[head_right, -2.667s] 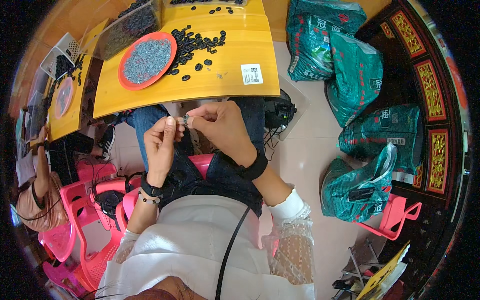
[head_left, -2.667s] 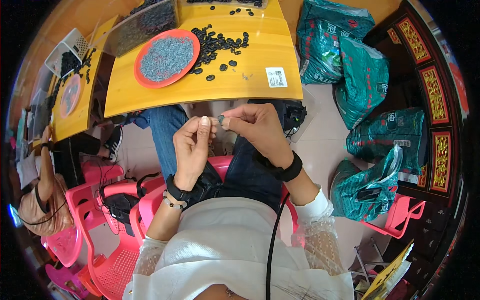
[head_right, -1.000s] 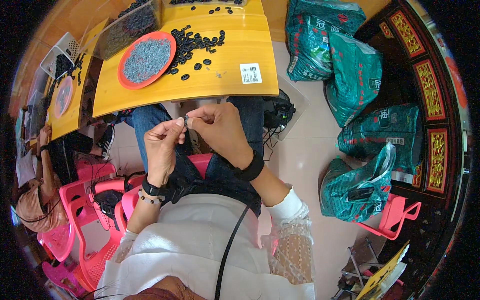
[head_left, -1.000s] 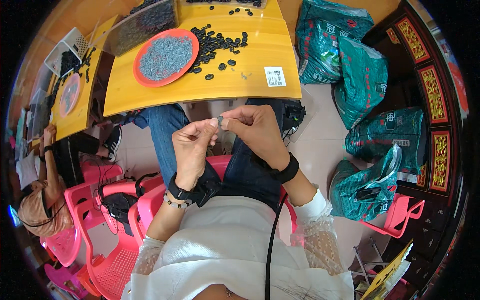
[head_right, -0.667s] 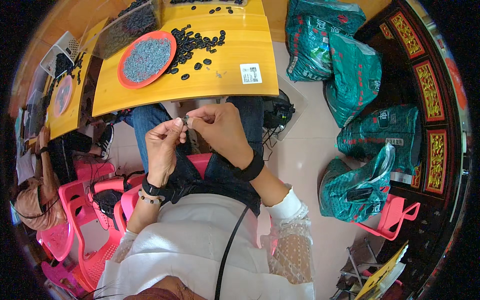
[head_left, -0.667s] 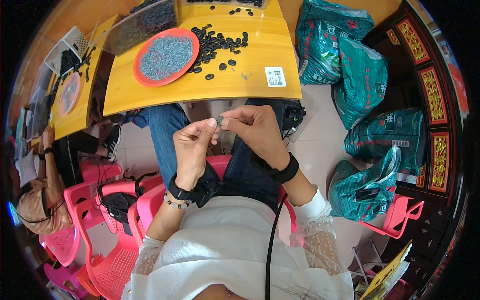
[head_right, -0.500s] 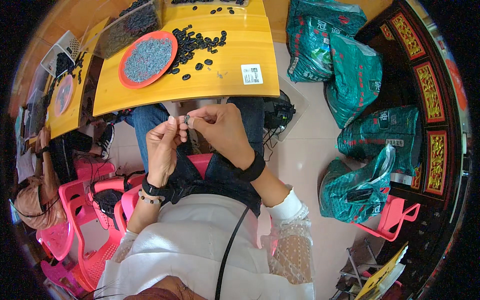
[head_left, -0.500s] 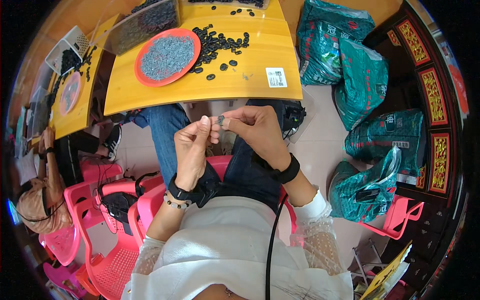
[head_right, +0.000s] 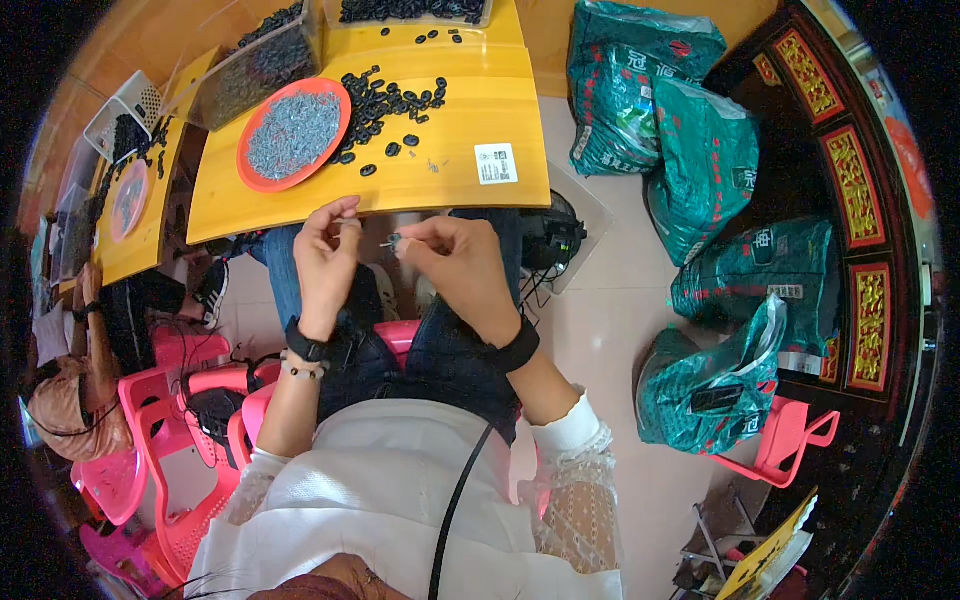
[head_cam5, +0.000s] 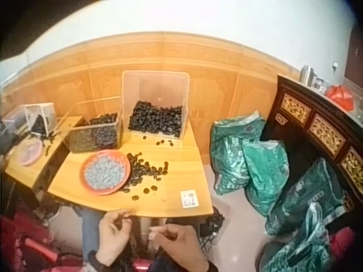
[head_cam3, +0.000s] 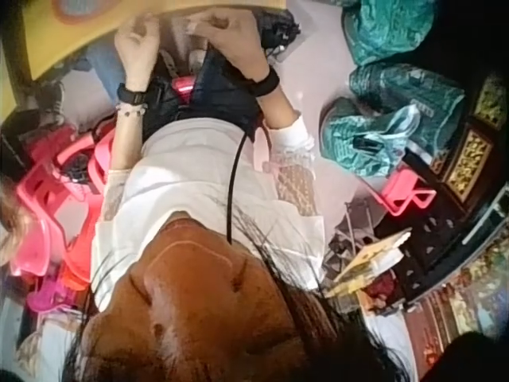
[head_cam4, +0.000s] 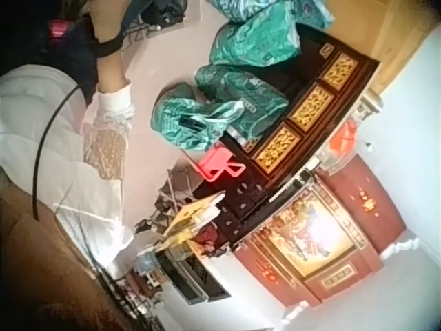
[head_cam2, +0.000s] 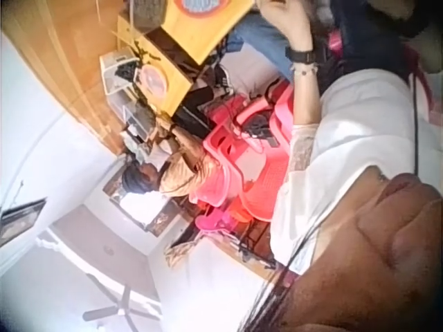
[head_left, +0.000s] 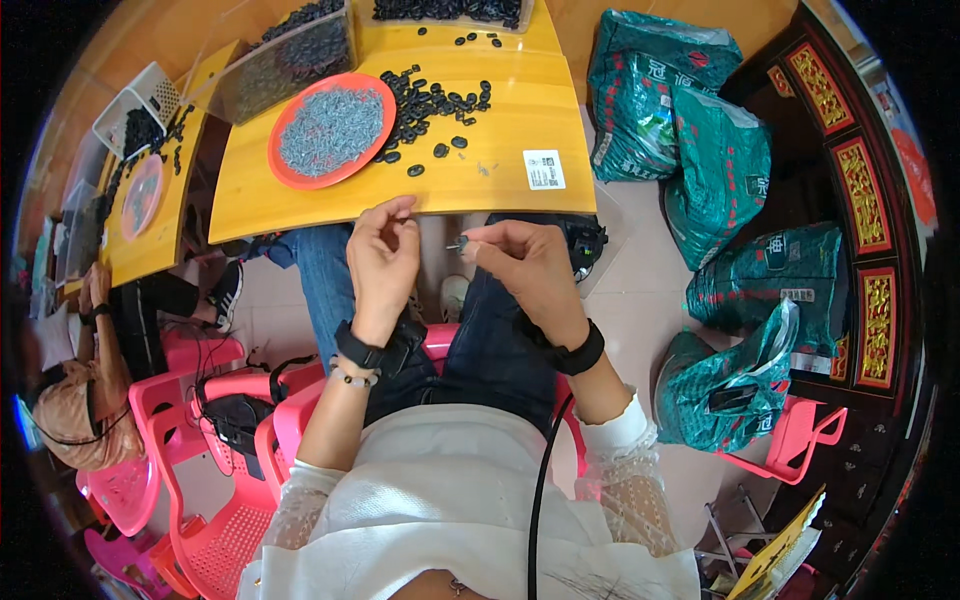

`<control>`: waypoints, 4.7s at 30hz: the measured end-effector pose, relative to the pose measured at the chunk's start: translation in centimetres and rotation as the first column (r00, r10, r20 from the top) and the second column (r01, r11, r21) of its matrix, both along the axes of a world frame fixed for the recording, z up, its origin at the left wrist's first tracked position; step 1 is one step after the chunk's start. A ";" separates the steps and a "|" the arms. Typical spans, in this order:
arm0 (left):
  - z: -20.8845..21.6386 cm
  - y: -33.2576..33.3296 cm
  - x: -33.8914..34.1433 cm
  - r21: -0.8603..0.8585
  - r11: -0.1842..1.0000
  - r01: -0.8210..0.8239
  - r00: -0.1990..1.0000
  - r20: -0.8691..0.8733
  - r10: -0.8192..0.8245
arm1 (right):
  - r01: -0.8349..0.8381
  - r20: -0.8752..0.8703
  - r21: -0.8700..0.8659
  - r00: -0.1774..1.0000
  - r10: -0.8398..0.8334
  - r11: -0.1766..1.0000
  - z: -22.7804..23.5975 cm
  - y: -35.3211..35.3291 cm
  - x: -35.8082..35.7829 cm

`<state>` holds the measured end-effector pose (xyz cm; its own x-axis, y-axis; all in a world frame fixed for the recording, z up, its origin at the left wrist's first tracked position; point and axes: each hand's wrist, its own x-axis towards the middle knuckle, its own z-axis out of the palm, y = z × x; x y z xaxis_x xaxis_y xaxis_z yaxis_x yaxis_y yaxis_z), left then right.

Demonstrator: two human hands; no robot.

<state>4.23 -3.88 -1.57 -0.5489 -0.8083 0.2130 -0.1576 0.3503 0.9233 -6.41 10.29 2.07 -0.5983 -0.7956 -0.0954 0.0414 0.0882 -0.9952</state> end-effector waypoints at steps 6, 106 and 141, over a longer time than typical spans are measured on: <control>0.0 -0.8 -3.4 -0.378 0.924 -0.051 0.954 0.255 0.157 | 0.129 0.088 -0.002 0.988 -0.128 0.992 -0.6 1.4 -1.2; 2.7 4.4 1.7 -0.168 0.967 0.193 0.978 -0.049 -0.204 | 0.106 0.036 -0.083 0.994 -0.103 0.991 -0.3 1.9 0.3; 3.0 4.9 2.6 -0.171 0.951 0.258 0.954 -0.111 -0.279 | -0.179 0.334 -0.128 0.918 0.213 0.975 -0.6 2.1 -0.5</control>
<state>6.82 1.02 1.44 -0.6996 -0.5870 0.4075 0.0812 0.5013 0.8615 -6.93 12.37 1.50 -0.3730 -0.9087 -0.1874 0.3739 0.0376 -0.9267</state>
